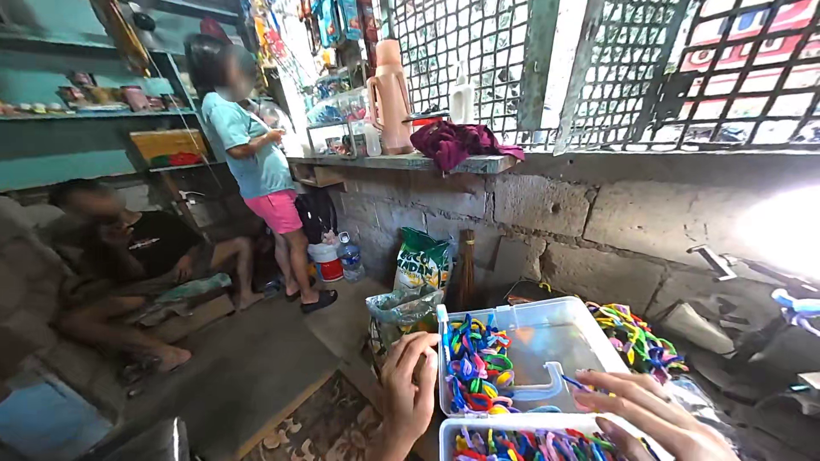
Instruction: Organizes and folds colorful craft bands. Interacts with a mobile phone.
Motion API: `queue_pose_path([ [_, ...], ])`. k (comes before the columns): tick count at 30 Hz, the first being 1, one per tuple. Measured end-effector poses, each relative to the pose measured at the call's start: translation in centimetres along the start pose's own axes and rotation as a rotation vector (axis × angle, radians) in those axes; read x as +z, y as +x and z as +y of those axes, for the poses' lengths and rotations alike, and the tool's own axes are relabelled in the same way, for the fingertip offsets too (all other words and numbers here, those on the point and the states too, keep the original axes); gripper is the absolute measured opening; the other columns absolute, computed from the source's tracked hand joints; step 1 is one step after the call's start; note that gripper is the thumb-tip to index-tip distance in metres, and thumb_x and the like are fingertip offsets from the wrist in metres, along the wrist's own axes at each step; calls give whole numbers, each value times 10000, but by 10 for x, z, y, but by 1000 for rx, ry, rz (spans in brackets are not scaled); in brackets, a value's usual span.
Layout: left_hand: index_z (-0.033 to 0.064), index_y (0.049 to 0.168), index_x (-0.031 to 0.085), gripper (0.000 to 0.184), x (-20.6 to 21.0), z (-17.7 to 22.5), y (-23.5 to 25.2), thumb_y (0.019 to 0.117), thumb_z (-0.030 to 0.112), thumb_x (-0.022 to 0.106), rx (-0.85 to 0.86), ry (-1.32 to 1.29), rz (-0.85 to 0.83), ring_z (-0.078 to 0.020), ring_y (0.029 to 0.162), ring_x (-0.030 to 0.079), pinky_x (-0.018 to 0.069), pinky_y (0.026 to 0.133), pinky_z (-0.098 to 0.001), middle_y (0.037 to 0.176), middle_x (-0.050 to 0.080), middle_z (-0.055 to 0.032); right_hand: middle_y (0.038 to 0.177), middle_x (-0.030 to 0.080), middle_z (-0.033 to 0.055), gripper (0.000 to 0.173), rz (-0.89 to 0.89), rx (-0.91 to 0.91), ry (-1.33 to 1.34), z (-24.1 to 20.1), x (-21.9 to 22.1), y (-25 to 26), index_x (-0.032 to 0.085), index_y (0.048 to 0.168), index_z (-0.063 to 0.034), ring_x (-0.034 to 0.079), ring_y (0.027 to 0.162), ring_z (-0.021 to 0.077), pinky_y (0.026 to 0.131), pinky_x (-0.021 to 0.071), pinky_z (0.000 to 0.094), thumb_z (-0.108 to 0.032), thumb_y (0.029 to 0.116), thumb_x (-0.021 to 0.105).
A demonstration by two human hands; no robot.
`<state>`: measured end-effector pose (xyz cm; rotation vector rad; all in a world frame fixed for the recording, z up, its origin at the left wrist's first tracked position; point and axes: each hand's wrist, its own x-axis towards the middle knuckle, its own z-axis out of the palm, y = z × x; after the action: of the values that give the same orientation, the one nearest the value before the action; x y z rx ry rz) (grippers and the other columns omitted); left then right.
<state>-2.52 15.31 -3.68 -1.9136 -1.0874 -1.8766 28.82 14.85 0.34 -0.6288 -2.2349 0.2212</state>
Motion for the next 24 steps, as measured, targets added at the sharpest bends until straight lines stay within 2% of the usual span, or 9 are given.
queue_pose_path([
  [2,-43,1106,723,335,20,-32,-15,1015,175,486,-222,79,-110,-126,952,680,552,877,-259,1065,711,-156,1289,675,253,251,-69,153,-203,22,11,-29,748,1163,4,618,1181,500,979,479,614,-108,1016,578],
  [4,-63,1190,681,342,30,-49,-31,1015,143,472,-446,43,-179,-160,955,659,542,870,-296,1098,668,-175,1322,653,268,256,-127,228,-296,30,16,-49,742,1187,-4,593,1201,542,995,423,683,-115,1013,591],
  [7,-76,1325,585,407,39,-58,-52,1041,177,441,-688,-52,-267,-232,1032,630,531,892,-352,1174,615,-209,1367,617,290,264,-163,309,-321,41,17,-71,740,1191,-1,557,1242,565,1018,382,716,-129,1008,598],
  [9,-79,1383,535,454,46,-51,-61,1029,201,482,-754,-84,-329,-281,1113,618,531,917,-390,1258,588,-247,1397,588,307,256,-117,355,-309,47,19,-80,750,1178,-15,534,1263,575,1014,388,712,-130,991,618],
  [11,-54,1456,467,526,54,-44,-66,1019,235,514,-827,-171,-395,-276,1202,594,521,974,-394,1342,558,-243,1423,554,326,241,-58,431,-257,49,20,-84,750,1138,3,490,1298,599,1010,396,722,-136,970,648],
  [16,-29,1547,359,569,65,-26,-67,1025,173,458,-1066,-469,-332,-223,1365,491,418,1112,-359,1520,451,-232,1358,610,301,220,61,511,-189,50,25,-99,741,1079,44,497,1305,566,1067,414,637,-108,940,663],
  [20,-39,1559,330,538,72,-10,-72,1039,98,342,-1133,-600,-215,-171,1388,460,397,1117,-311,1583,382,-212,1309,642,284,186,150,499,-130,46,25,-107,773,1008,-7,498,1307,527,1091,391,588,-138,892,710],
  [22,-31,1564,330,547,73,-5,-76,1034,104,312,-1140,-632,-175,-170,1397,451,390,1125,-315,1593,374,-202,1336,615,295,194,160,526,-34,44,22,-111,771,997,-5,468,1344,494,1133,353,552,-155,886,719],
  [24,-22,1567,329,551,71,0,-77,1032,106,308,-1145,-650,-154,-170,1398,450,390,1124,-314,1596,371,-195,1368,600,271,213,190,585,79,41,19,-114,765,987,0,461,1362,407,1147,345,483,-192,915,705],
])
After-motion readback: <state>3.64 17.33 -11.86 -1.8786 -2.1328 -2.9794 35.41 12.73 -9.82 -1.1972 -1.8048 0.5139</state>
